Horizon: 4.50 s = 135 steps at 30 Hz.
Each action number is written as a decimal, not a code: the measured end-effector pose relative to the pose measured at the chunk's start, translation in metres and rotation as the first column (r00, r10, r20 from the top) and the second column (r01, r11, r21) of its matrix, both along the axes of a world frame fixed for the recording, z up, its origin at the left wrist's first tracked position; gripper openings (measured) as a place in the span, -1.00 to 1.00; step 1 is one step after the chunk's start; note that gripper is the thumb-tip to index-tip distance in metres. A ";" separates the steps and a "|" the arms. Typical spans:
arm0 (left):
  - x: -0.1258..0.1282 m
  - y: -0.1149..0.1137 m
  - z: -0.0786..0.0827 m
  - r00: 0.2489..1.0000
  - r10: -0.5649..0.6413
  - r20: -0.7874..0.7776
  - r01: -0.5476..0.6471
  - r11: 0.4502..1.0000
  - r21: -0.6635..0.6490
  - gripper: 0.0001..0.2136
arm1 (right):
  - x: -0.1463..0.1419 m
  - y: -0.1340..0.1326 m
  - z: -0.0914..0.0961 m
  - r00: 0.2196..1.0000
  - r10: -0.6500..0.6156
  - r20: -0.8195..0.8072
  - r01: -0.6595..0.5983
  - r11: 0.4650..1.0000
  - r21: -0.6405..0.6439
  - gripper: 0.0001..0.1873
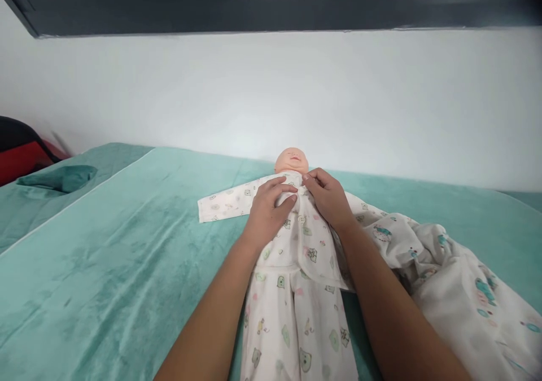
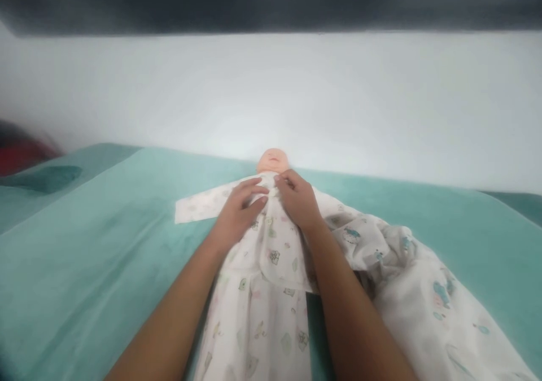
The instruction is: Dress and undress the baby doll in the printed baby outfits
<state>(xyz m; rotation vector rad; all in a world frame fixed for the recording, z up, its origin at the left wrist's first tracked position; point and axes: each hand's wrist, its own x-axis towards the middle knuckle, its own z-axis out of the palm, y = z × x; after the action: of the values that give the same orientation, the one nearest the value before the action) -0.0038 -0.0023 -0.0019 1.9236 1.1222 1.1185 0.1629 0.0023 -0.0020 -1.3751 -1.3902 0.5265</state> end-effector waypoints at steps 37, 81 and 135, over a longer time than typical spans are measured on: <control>0.005 0.012 0.004 0.986 -0.076 -0.147 0.107 0.969 0.221 -0.91 | 0.000 -0.003 -0.003 0.967 0.165 -0.195 -0.148 0.984 0.099 -0.89; 0.007 0.014 0.001 0.995 -0.100 0.013 0.097 0.985 0.143 -0.92 | 0.003 -0.001 -0.009 0.901 0.251 -0.354 -0.228 0.968 0.107 -0.82; -0.049 0.034 0.000 0.956 0.279 -0.087 -0.291 0.930 -0.225 -0.83 | 0.017 -0.032 -0.036 0.905 -0.281 -0.319 0.268 0.960 -0.085 -0.64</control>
<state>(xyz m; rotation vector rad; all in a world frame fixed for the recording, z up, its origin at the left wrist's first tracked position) -0.0529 0.0320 -0.0021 1.6502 1.5304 1.0311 0.1803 -0.0296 -0.0377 -1.4123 -0.9027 0.5673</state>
